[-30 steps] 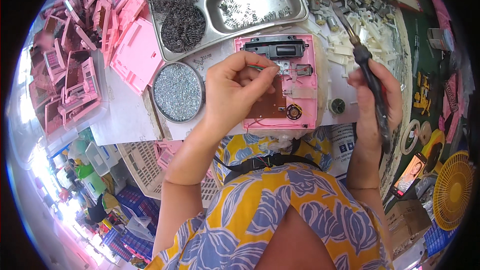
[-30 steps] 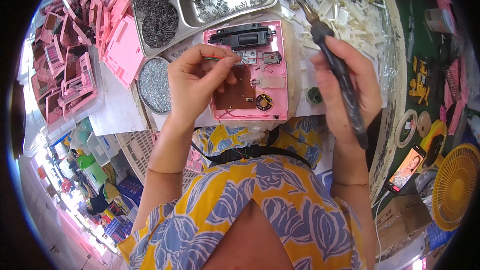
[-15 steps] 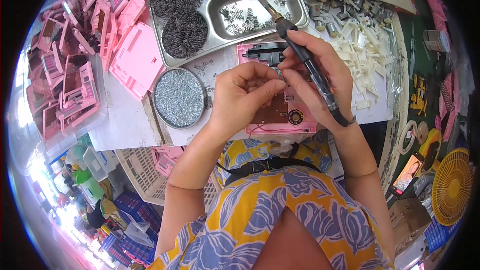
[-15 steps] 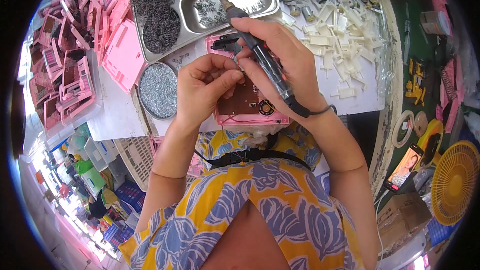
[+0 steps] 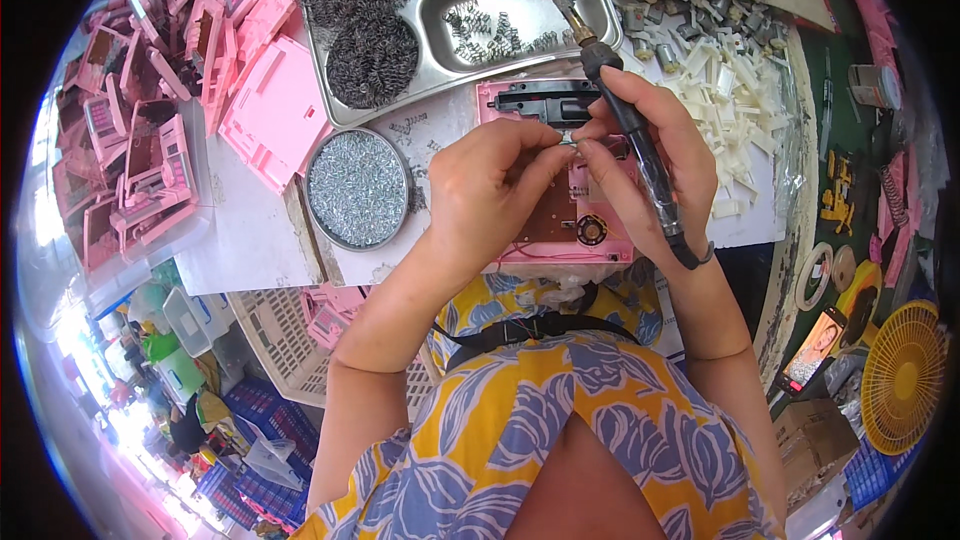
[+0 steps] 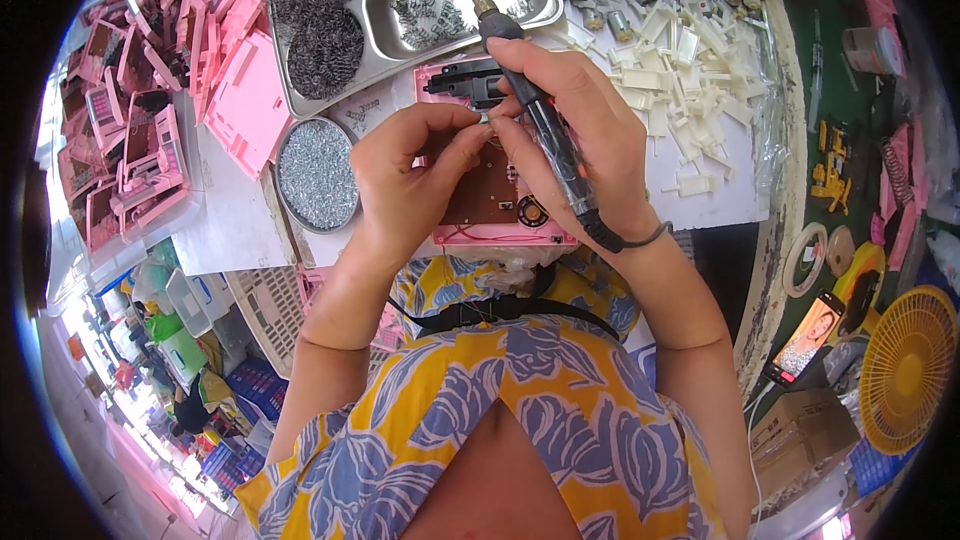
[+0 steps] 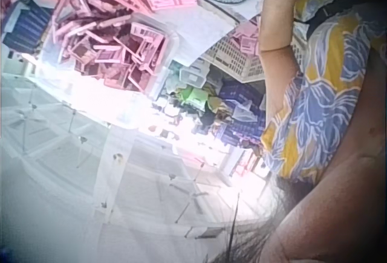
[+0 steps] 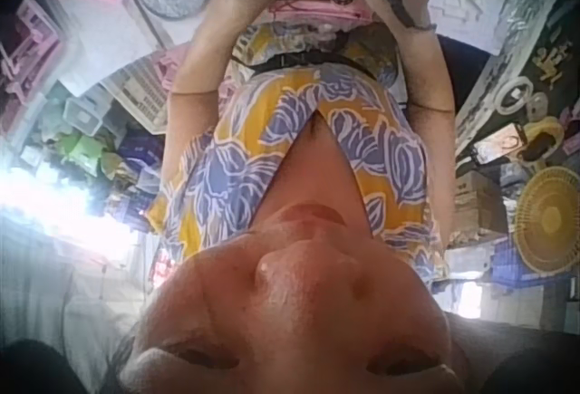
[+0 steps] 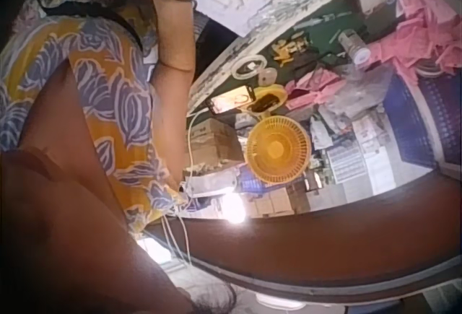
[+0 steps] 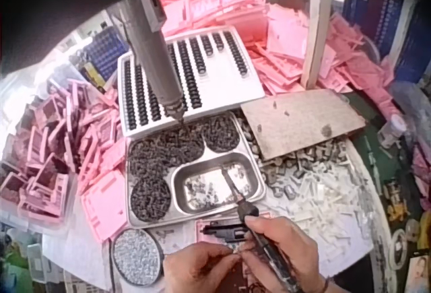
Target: Assembling a pink electronic toy by installing components, soldering wires, and fastening the housing with an electric screwdriver.
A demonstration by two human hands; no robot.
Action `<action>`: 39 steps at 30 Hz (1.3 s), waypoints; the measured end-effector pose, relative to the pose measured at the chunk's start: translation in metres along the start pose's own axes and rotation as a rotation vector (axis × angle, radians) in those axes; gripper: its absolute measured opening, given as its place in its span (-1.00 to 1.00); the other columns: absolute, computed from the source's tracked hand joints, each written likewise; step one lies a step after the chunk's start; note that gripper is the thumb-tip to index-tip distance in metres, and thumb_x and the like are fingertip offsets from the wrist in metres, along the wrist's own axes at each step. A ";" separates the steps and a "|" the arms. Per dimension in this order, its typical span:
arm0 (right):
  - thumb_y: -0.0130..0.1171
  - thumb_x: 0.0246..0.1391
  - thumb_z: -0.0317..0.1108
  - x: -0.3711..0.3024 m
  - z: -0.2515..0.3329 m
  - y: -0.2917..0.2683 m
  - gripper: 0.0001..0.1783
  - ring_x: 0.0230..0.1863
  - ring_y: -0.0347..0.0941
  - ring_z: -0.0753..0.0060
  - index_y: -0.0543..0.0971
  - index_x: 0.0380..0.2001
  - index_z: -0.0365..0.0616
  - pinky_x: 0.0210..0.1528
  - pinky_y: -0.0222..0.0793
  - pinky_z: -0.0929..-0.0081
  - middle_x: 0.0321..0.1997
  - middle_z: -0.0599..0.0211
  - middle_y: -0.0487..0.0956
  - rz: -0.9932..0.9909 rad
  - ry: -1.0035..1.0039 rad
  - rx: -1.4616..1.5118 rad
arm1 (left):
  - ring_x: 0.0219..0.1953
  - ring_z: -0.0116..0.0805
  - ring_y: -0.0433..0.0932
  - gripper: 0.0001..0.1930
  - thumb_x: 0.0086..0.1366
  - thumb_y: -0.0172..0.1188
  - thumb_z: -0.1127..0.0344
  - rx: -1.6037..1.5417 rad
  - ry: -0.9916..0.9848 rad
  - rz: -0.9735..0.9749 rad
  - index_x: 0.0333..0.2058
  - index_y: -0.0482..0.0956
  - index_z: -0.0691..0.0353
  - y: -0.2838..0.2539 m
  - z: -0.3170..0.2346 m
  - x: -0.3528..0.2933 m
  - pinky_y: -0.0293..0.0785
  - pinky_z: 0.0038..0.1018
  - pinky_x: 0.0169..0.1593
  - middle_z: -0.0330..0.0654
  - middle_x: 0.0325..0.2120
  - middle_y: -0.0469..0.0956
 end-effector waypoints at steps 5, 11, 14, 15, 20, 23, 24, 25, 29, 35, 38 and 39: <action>0.33 -0.12 -0.74 -0.002 0.003 0.001 -0.36 -0.30 0.60 0.48 0.54 0.11 -0.16 -0.21 0.51 0.58 -0.20 0.24 0.57 -0.036 0.016 -0.048 | -0.49 -0.36 0.64 -0.85 0.14 0.42 0.47 0.198 0.240 -0.085 -0.30 0.67 0.27 0.000 -0.007 0.001 0.55 -0.49 -0.38 -0.15 -0.46 0.65; 0.35 -0.12 -0.73 -0.001 0.007 0.000 -0.36 -0.27 0.59 0.48 0.54 0.11 -0.17 -0.18 0.51 0.59 -0.19 0.24 0.57 -0.022 -0.005 -0.012 | -0.51 -0.30 0.63 -0.86 0.14 0.40 0.45 0.137 0.277 -0.041 -0.32 0.64 0.28 0.001 -0.007 0.005 0.51 -0.43 -0.45 -0.15 -0.49 0.63; 0.37 -0.09 -0.69 0.001 0.006 -0.012 -0.39 -0.22 0.57 0.52 0.53 0.11 -0.20 -0.13 0.50 0.59 -0.16 0.27 0.58 -0.018 -0.060 -0.011 | -0.51 -0.50 0.59 -0.89 0.21 0.35 0.45 -0.216 -0.116 0.066 -0.30 0.64 0.31 -0.002 0.000 0.005 0.46 -0.53 -0.45 -0.20 -0.50 0.62; 0.37 -0.07 -0.68 0.001 0.006 -0.020 -0.41 -0.20 0.56 0.54 0.53 0.10 -0.22 -0.11 0.49 0.59 -0.15 0.28 0.58 -0.019 -0.090 -0.027 | -0.53 -0.54 0.55 -0.89 0.22 0.33 0.45 -0.285 -0.171 0.098 -0.29 0.64 0.32 -0.003 0.003 0.005 0.44 -0.56 -0.45 -0.22 -0.50 0.62; 0.35 0.01 -0.64 -0.017 0.002 -0.066 -0.58 -0.18 0.47 0.61 0.52 -0.02 -0.28 -0.08 0.39 0.66 -0.14 0.31 0.57 -0.085 0.021 0.023 | -0.58 -0.59 0.41 -0.91 0.20 0.31 0.44 -0.263 -0.328 0.201 -0.33 0.64 0.33 -0.005 0.006 0.012 0.35 -0.59 -0.46 -0.24 -0.52 0.58; 0.32 0.03 -0.62 -0.023 0.007 -0.080 -0.67 -0.21 0.43 0.63 0.52 -0.12 -0.27 -0.10 0.34 0.67 -0.14 0.27 0.56 -0.080 0.077 0.061 | -0.50 -0.63 0.40 -0.92 0.18 0.32 0.46 -0.022 -0.131 0.190 -0.38 0.62 0.33 -0.005 0.002 0.016 0.32 -0.62 -0.42 -0.32 -0.49 0.52; 0.31 0.01 -0.61 -0.024 0.007 -0.080 -0.69 -0.25 0.40 0.60 0.51 -0.14 -0.26 -0.14 0.32 0.64 -0.19 0.27 0.55 -0.076 0.073 0.095 | -0.52 -0.61 0.39 -0.92 0.16 0.33 0.46 -0.008 -0.115 0.165 -0.40 0.61 0.32 -0.004 0.002 0.016 0.30 -0.61 -0.43 -0.31 -0.50 0.50; 0.30 0.00 -0.59 -0.025 0.007 -0.079 -0.70 -0.28 0.37 0.57 0.51 -0.17 -0.26 -0.17 0.29 0.60 -0.25 0.26 0.54 -0.071 0.069 0.128 | -0.54 -0.59 0.38 -0.91 0.14 0.33 0.46 0.006 -0.099 0.140 -0.41 0.61 0.32 -0.001 0.001 0.015 0.29 -0.59 -0.45 -0.30 -0.51 0.49; 0.34 -0.09 -0.56 -0.025 0.004 -0.079 -0.69 -0.38 0.31 0.42 0.53 -0.21 -0.28 -0.29 0.22 0.51 -0.49 0.34 0.43 0.116 -0.080 0.112 | -0.56 -0.33 0.45 -0.92 0.07 0.33 0.46 0.044 -0.073 0.076 -0.45 0.60 0.28 0.003 0.002 0.014 0.38 -0.42 -0.46 -0.16 -0.52 0.50; 0.36 -0.14 -0.55 -0.016 0.010 -0.067 -0.73 -0.53 0.28 0.43 0.57 -0.29 -0.27 -0.48 0.16 0.52 -0.55 0.31 0.45 0.196 -0.162 0.013 | -0.56 -0.32 0.46 -0.91 0.05 0.34 0.46 0.067 -0.061 0.051 -0.45 0.60 0.26 0.002 0.003 0.014 0.39 -0.41 -0.46 -0.17 -0.53 0.48; 0.37 -0.14 -0.53 -0.012 0.010 -0.063 -0.74 -0.58 0.28 0.43 0.58 -0.30 -0.26 -0.52 0.14 0.54 -0.57 0.32 0.47 0.224 -0.201 -0.043 | -0.57 -0.33 0.46 -0.92 0.06 0.33 0.46 0.085 -0.065 0.032 -0.45 0.60 0.26 0.002 0.004 0.012 0.39 -0.41 -0.46 -0.17 -0.53 0.48; 0.37 -0.13 -0.52 -0.012 0.010 -0.063 -0.75 -0.59 0.27 0.43 0.58 -0.31 -0.26 -0.53 0.14 0.54 -0.58 0.33 0.47 0.232 -0.213 -0.062 | -0.57 -0.33 0.46 -0.92 0.06 0.33 0.46 0.081 -0.068 0.034 -0.45 0.60 0.26 0.002 0.004 0.012 0.39 -0.41 -0.46 -0.17 -0.52 0.48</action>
Point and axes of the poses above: each hand's wrist, its own x-axis towards the middle knuckle, its own y-axis out of the palm, z = x × y, the point moved 3 cm from there along x, towards the middle knuckle
